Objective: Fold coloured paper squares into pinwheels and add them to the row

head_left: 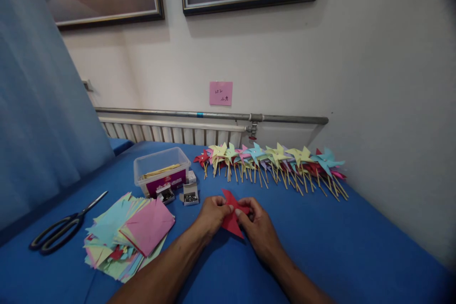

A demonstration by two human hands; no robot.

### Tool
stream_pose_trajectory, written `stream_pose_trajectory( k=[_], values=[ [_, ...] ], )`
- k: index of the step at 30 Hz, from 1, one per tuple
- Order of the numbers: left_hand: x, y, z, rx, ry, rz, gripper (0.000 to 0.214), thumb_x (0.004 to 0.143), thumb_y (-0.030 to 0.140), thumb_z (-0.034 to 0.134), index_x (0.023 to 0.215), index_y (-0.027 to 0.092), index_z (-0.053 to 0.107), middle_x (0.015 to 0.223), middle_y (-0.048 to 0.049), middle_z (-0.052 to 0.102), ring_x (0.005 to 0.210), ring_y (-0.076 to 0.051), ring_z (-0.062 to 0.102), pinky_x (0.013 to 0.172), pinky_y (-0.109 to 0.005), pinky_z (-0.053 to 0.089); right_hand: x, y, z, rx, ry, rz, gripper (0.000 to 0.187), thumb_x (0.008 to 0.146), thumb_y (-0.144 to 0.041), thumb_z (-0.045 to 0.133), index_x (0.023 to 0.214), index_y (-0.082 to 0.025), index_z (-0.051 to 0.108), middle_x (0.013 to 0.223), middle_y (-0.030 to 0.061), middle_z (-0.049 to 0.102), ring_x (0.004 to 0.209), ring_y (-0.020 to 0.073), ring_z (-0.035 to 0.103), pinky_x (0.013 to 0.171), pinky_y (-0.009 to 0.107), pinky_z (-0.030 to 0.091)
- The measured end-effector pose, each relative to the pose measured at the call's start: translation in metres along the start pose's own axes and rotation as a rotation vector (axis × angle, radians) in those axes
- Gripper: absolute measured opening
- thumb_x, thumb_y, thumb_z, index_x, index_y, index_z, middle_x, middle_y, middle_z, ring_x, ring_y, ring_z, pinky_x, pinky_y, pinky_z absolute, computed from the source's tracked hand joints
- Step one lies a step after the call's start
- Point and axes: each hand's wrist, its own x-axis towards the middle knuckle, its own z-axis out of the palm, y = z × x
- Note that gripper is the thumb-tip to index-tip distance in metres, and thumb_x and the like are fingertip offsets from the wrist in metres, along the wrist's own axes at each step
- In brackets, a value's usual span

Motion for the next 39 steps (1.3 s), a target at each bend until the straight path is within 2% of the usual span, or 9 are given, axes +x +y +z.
stream_pose_trajectory(
  k=[4,11,16,21,26,30,39],
  values=[
    [-0.002,0.001,0.001,-0.066,-0.014,-0.004,0.033,0.052,0.028,0.078,0.061,0.019,0.048,0.049,0.0051,0.052,0.043,-0.007,0.040,0.045,-0.022,0.029,0.002,0.005,0.002,0.034,0.049,0.030,0.039,0.080,-0.039,0.061,0.114,-0.021,0.057,0.067,-0.0042,0.056,0.059,0.0162,0.051,0.057,0.027,0.041],
    [-0.003,0.002,0.003,-0.088,-0.036,-0.013,0.031,0.050,0.028,0.077,0.059,0.019,0.048,0.049,0.0047,0.053,0.043,-0.007,0.041,0.046,-0.022,0.031,0.006,0.014,0.004,0.124,0.079,0.040,0.047,0.074,-0.040,0.066,0.116,-0.021,0.059,0.065,-0.0042,0.057,0.058,0.0161,0.052,0.055,0.027,0.041],
    [-0.002,0.001,0.003,-0.072,-0.047,-0.019,0.031,0.050,0.028,0.078,0.059,0.018,0.050,0.049,0.0052,0.052,0.044,-0.007,0.041,0.047,-0.022,0.030,0.006,0.013,0.004,0.131,0.095,0.050,0.047,0.072,-0.038,0.067,0.115,-0.021,0.059,0.063,-0.0048,0.055,0.056,0.0153,0.050,0.053,0.026,0.040],
    [-0.005,0.009,-0.001,-0.069,-0.096,-0.067,0.032,0.048,0.027,0.080,0.059,0.017,0.052,0.051,0.0038,0.055,0.045,-0.007,0.044,0.049,-0.022,0.031,0.006,0.007,-0.001,0.149,0.042,0.063,0.047,0.073,-0.036,0.066,0.116,-0.021,0.057,0.062,-0.0063,0.054,0.053,0.0139,0.048,0.051,0.025,0.038],
    [-0.008,0.014,-0.003,-0.064,-0.127,-0.075,0.036,0.046,0.031,0.085,0.060,0.015,0.056,0.052,0.0030,0.057,0.046,-0.007,0.045,0.050,-0.023,0.031,0.010,0.015,-0.003,0.194,-0.003,0.042,0.047,0.073,-0.032,0.066,0.117,-0.021,0.054,0.066,-0.0048,0.060,0.057,0.0149,0.052,0.055,0.026,0.041],
    [-0.007,0.011,-0.002,-0.049,-0.119,-0.062,0.038,0.047,0.033,0.086,0.060,0.015,0.056,0.052,0.0033,0.057,0.046,-0.007,0.044,0.050,-0.023,0.031,0.011,0.021,-0.003,0.176,0.015,0.056,0.046,0.074,-0.032,0.066,0.117,-0.021,0.055,0.067,-0.0033,0.062,0.057,0.0153,0.054,0.055,0.026,0.042],
    [-0.005,0.008,-0.001,-0.002,-0.121,-0.068,0.026,0.049,0.024,0.080,0.059,0.015,0.058,0.053,0.0018,0.058,0.045,-0.008,0.047,0.048,-0.023,0.032,0.007,0.010,-0.002,0.129,-0.008,0.053,0.044,0.074,-0.030,0.065,0.116,-0.022,0.056,0.065,-0.0050,0.058,0.056,0.0147,0.052,0.053,0.026,0.040]
  ],
)
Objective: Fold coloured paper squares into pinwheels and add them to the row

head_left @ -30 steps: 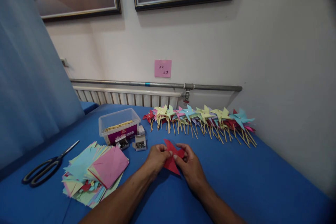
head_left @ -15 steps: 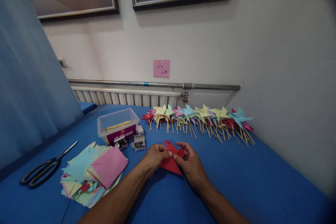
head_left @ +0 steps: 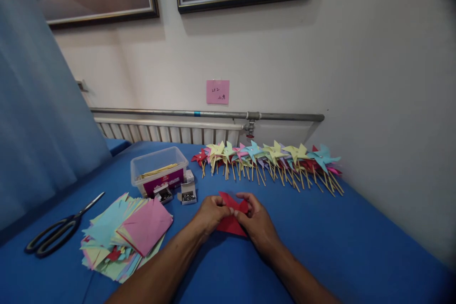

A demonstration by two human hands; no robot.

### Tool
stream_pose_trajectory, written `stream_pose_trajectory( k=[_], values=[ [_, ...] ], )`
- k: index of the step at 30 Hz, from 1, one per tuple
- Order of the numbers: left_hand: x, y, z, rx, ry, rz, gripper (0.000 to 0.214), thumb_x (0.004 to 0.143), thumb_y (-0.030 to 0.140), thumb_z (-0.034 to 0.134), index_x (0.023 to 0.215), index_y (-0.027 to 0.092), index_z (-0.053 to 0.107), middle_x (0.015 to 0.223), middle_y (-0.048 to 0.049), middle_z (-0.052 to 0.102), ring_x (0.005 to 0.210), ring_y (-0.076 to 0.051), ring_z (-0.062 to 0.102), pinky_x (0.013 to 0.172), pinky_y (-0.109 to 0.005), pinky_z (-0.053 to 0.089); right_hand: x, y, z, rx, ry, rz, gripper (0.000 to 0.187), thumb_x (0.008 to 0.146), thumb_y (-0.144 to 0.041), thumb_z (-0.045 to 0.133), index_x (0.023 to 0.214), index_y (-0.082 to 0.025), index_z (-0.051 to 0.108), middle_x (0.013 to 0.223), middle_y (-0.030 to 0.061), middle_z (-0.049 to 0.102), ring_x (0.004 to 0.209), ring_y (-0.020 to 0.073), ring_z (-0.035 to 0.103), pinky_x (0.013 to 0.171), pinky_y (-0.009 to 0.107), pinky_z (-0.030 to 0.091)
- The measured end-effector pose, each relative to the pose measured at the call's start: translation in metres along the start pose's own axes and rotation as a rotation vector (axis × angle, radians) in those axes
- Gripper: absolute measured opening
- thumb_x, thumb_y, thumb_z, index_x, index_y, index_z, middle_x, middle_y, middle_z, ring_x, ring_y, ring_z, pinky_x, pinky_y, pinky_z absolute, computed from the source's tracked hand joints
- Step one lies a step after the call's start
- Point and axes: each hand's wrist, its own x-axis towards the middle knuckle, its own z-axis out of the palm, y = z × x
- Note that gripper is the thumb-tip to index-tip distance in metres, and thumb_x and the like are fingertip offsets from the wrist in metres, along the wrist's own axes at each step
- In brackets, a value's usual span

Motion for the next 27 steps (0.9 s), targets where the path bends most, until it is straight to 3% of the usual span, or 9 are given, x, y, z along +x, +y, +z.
stream_pose_trajectory(
  k=[4,7,9,12,16,19,23,27],
  values=[
    [-0.001,0.001,0.001,-0.083,0.012,-0.009,0.024,0.049,0.023,0.079,0.060,0.015,0.059,0.054,0.0001,0.061,0.046,-0.010,0.050,0.050,-0.024,0.036,-0.001,-0.002,0.001,0.049,-0.009,-0.006,0.052,0.076,-0.032,0.066,0.125,-0.021,0.052,0.075,-0.0017,0.064,0.061,0.0156,0.057,0.058,0.027,0.045],
    [0.001,0.001,-0.001,-0.208,0.093,0.003,0.026,0.051,0.023,0.079,0.058,0.017,0.054,0.051,0.0018,0.058,0.045,-0.010,0.048,0.051,-0.024,0.038,-0.004,-0.005,0.002,0.063,-0.002,-0.062,0.059,0.079,-0.033,0.063,0.135,-0.024,0.044,0.099,0.0043,0.066,0.072,0.0162,0.063,0.069,0.032,0.052],
    [0.003,0.001,-0.003,-0.294,0.153,0.025,0.028,0.053,0.022,0.078,0.058,0.017,0.051,0.051,0.0035,0.055,0.046,-0.009,0.047,0.051,-0.023,0.037,-0.008,-0.008,0.003,-0.067,0.001,-0.164,0.055,0.080,-0.030,0.062,0.133,-0.026,0.047,0.118,0.0078,0.062,0.092,0.0196,0.065,0.085,0.037,0.053],
    [0.005,0.000,-0.004,-0.372,0.207,0.053,0.030,0.055,0.020,0.077,0.059,0.018,0.047,0.052,0.0045,0.053,0.048,-0.008,0.047,0.052,-0.022,0.037,-0.016,-0.010,0.007,-0.397,-0.004,-0.397,0.042,0.075,-0.019,0.065,0.115,-0.028,0.059,0.140,0.0081,0.050,0.127,0.0266,0.051,0.106,0.047,0.043],
    [0.005,-0.002,0.000,-0.409,0.228,0.073,0.031,0.054,0.017,0.075,0.058,0.019,0.044,0.052,0.0056,0.050,0.048,-0.007,0.044,0.050,-0.021,0.035,-0.020,-0.010,0.014,-0.721,0.032,-0.594,0.030,0.076,-0.014,0.066,0.104,-0.027,0.064,0.145,0.0095,0.046,0.132,0.0311,0.046,0.108,0.055,0.039],
    [0.002,-0.001,0.005,-0.431,0.213,0.065,0.033,0.054,0.018,0.075,0.057,0.019,0.042,0.050,0.0069,0.047,0.045,-0.006,0.041,0.048,-0.021,0.032,-0.019,-0.012,0.016,-0.823,0.096,-0.665,0.015,0.083,-0.018,0.064,0.095,-0.027,0.066,0.144,0.0102,0.047,0.131,0.0330,0.045,0.106,0.058,0.038],
    [-0.002,0.003,0.008,-0.460,0.150,0.062,0.028,0.053,0.017,0.074,0.058,0.018,0.046,0.053,0.0047,0.053,0.048,-0.007,0.047,0.050,-0.021,0.035,-0.018,-0.015,0.014,-0.763,0.154,-0.616,0.013,0.091,-0.027,0.056,0.086,-0.026,0.068,0.140,0.0103,0.050,0.130,0.0326,0.044,0.105,0.057,0.037],
    [-0.003,0.006,0.008,-0.440,0.135,0.038,0.024,0.052,0.016,0.074,0.059,0.017,0.051,0.057,0.0023,0.058,0.051,-0.009,0.053,0.052,-0.021,0.040,-0.013,-0.012,0.012,-0.531,0.181,-0.400,0.022,0.091,-0.036,0.053,0.080,-0.024,0.068,0.131,0.0110,0.054,0.125,0.0303,0.049,0.104,0.051,0.041]
  ],
)
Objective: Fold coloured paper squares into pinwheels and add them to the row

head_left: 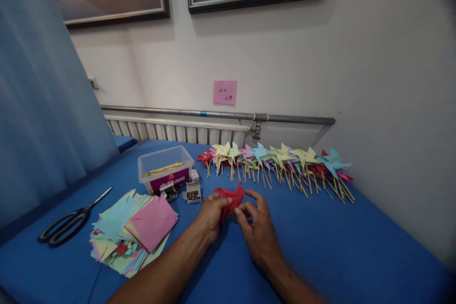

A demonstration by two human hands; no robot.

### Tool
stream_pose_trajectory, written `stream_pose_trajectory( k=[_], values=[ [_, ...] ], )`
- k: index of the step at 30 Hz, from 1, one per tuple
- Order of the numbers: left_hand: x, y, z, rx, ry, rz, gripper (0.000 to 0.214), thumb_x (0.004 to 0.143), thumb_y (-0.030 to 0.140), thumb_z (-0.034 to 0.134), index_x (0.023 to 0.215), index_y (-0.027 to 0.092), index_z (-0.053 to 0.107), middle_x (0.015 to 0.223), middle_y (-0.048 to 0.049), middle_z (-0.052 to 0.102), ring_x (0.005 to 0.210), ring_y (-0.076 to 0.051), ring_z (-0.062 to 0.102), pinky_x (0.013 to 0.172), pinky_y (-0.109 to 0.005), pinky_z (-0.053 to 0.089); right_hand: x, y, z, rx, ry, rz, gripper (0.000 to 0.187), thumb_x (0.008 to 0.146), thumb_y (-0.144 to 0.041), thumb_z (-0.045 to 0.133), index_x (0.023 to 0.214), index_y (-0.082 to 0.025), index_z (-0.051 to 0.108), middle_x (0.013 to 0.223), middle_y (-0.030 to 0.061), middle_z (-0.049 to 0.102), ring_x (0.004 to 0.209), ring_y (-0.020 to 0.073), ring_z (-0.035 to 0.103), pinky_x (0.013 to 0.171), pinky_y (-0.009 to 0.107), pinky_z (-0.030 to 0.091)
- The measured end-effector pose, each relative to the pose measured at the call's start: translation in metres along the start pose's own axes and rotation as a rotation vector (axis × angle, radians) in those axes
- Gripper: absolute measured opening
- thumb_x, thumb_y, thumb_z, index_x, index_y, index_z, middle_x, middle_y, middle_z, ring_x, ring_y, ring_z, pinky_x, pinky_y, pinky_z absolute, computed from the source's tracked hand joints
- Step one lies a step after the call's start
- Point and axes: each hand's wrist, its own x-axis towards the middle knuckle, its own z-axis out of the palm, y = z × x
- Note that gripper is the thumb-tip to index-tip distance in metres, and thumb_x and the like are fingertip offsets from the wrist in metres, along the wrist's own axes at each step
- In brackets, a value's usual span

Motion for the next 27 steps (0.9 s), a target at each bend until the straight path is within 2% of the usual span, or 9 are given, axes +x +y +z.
stream_pose_trajectory(
  k=[3,6,13,21,24,27],
  values=[
    [0.001,-0.001,-0.001,0.021,0.004,-0.004,0.021,0.053,0.017,0.074,0.062,0.015,0.056,0.059,0.0005,0.061,0.052,-0.010,0.054,0.054,-0.022,0.043,0.005,0.006,0.003,0.154,-0.002,0.207,0.025,0.085,-0.039,0.058,0.068,-0.023,0.066,0.119,0.0120,0.060,0.119,0.0296,0.054,0.102,0.046,0.042],
    [0.002,-0.002,-0.002,0.045,-0.012,0.004,0.019,0.052,0.017,0.075,0.063,0.014,0.059,0.059,-0.0007,0.063,0.052,-0.010,0.055,0.055,-0.023,0.043,0.010,0.011,0.005,0.242,-0.015,0.297,0.023,0.080,-0.036,0.061,0.061,-0.023,0.065,0.111,0.0116,0.064,0.116,0.0287,0.057,0.102,0.042,0.041],
    [0.000,-0.003,0.000,0.091,-0.052,0.009,0.019,0.050,0.017,0.073,0.068,0.010,0.071,0.061,-0.0044,0.067,0.052,-0.010,0.055,0.056,-0.023,0.042,0.012,0.015,0.007,0.295,-0.052,0.341,0.023,0.073,-0.035,0.065,0.054,-0.022,0.063,0.107,0.0098,0.067,0.104,0.0274,0.062,0.099,0.042,0.043],
    [0.002,-0.006,-0.002,0.157,-0.033,0.016,0.018,0.050,0.019,0.077,0.061,0.012,0.065,0.056,-0.0021,0.062,0.050,-0.010,0.052,0.055,-0.024,0.040,0.013,0.014,0.004,0.323,-0.077,0.301,0.024,0.071,-0.038,0.066,0.055,-0.022,0.061,0.096,0.0073,0.069,0.096,0.0261,0.063,0.091,0.039,0.045],
    [0.003,-0.006,-0.003,0.168,-0.037,0.016,0.016,0.052,0.020,0.075,0.064,0.012,0.067,0.057,-0.0025,0.063,0.050,-0.010,0.052,0.055,-0.024,0.039,0.013,0.013,0.004,0.328,-0.079,0.313,0.021,0.072,-0.038,0.065,0.059,-0.022,0.059,0.083,0.0051,0.068,0.084,0.0237,0.063,0.083,0.037,0.048],
    [0.002,-0.006,-0.004,0.154,-0.056,0.024,0.015,0.054,0.021,0.075,0.060,0.013,0.065,0.054,-0.0008,0.061,0.049,-0.009,0.050,0.053,-0.023,0.037,0.013,0.014,0.006,0.445,-0.018,0.431,0.021,0.068,-0.040,0.071,0.074,-0.022,0.060,0.076,0.0036,0.067,0.073,0.0225,0.063,0.073,0.035,0.050]
  ],
)
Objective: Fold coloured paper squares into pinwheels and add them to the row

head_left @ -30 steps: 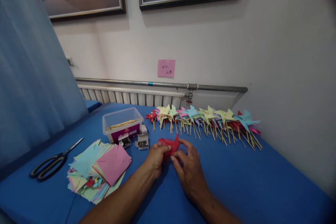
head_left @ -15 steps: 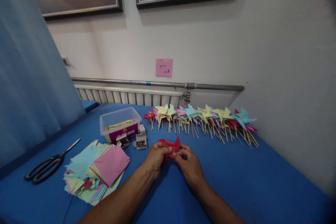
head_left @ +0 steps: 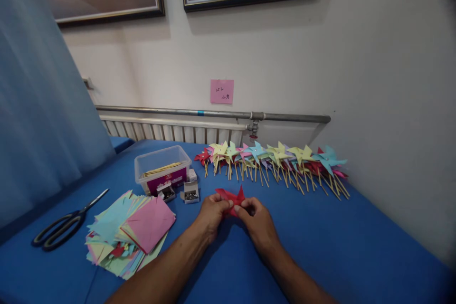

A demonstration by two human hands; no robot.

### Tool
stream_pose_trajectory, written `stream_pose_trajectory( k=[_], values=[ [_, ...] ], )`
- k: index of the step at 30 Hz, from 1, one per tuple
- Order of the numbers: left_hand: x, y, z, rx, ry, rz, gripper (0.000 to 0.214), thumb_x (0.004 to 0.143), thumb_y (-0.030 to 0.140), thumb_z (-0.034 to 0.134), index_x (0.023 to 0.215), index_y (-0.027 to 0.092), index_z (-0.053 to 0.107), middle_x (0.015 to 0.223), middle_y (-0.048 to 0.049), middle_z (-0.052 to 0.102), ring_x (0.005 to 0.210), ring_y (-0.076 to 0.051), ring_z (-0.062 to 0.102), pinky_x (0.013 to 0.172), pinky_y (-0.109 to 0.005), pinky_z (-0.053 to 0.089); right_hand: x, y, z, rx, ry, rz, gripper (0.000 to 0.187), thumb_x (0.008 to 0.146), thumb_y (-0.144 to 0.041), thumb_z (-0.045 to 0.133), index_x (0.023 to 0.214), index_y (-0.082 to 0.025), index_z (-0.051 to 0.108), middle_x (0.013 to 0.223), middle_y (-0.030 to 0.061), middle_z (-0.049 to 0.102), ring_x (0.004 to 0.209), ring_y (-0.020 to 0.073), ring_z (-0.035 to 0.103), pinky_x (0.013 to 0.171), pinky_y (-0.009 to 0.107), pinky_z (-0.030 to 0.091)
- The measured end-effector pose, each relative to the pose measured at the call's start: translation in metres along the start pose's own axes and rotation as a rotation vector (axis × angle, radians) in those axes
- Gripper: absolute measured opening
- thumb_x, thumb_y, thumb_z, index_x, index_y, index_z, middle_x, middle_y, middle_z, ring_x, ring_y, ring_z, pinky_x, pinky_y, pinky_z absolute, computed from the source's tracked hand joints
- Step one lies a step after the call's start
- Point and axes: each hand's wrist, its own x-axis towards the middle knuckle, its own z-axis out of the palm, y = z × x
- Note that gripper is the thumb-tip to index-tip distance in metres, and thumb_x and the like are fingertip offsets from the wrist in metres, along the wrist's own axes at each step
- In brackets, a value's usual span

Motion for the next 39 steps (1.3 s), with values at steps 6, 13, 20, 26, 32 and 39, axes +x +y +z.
stream_pose_trajectory(
  k=[6,13,20,26,32,39],
  values=[
    [-0.003,0.001,0.003,-0.002,-0.045,0.005,0.015,0.054,0.019,0.075,0.061,0.012,0.064,0.055,-0.0011,0.062,0.048,-0.009,0.051,0.054,-0.023,0.038,0.003,0.006,0.000,0.269,-0.133,0.129,0.042,0.070,-0.053,0.072,0.092,-0.018,0.065,0.079,0.0051,0.070,0.070,0.0203,0.064,0.064,0.032,0.051],
    [-0.007,0.005,0.006,0.029,-0.052,0.000,0.018,0.051,0.019,0.077,0.061,0.011,0.064,0.057,-0.0030,0.063,0.050,-0.010,0.054,0.056,-0.023,0.041,0.000,0.002,-0.001,0.290,-0.163,0.143,0.040,0.065,-0.050,0.078,0.087,-0.017,0.072,0.081,0.0050,0.072,0.072,0.0197,0.064,0.068,0.031,0.049],
    [-0.007,0.008,0.004,0.044,-0.076,-0.042,0.013,0.054,0.018,0.070,0.064,0.011,0.064,0.058,-0.0024,0.063,0.050,-0.009,0.052,0.053,-0.022,0.038,0.000,0.005,-0.002,0.332,-0.137,0.177,0.034,0.064,-0.045,0.079,0.083,-0.016,0.073,0.074,0.0034,0.072,0.065,0.0177,0.060,0.064,0.029,0.046],
    [-0.006,0.008,0.000,0.053,-0.049,-0.028,0.017,0.056,0.022,0.071,0.059,0.015,0.055,0.051,0.0025,0.054,0.047,-0.007,0.045,0.051,-0.021,0.034,0.003,0.011,-0.004,0.311,-0.117,0.172,0.032,0.065,-0.044,0.077,0.082,-0.017,0.074,0.072,0.0039,0.073,0.065,0.0193,0.061,0.064,0.030,0.047],
    [-0.004,0.006,-0.001,0.086,-0.052,-0.032,0.020,0.056,0.023,0.073,0.059,0.015,0.055,0.050,0.0023,0.054,0.046,-0.008,0.046,0.051,-0.022,0.036,0.001,0.006,-0.004,0.344,-0.122,0.186,0.027,0.067,-0.038,0.076,0.083,-0.016,0.074,0.073,0.0044,0.073,0.065,0.0177,0.060,0.064,0.029,0.047],
    [-0.003,0.004,-0.001,0.131,-0.028,-0.030,0.024,0.053,0.025,0.076,0.060,0.015,0.055,0.051,0.0013,0.057,0.044,-0.008,0.048,0.050,-0.022,0.035,0.000,0.007,-0.004,0.335,-0.117,0.169,0.027,0.066,-0.037,0.076,0.083,-0.016,0.072,0.073,0.0036,0.072,0.064,0.0168,0.059,0.062,0.028,0.046]
  ],
)
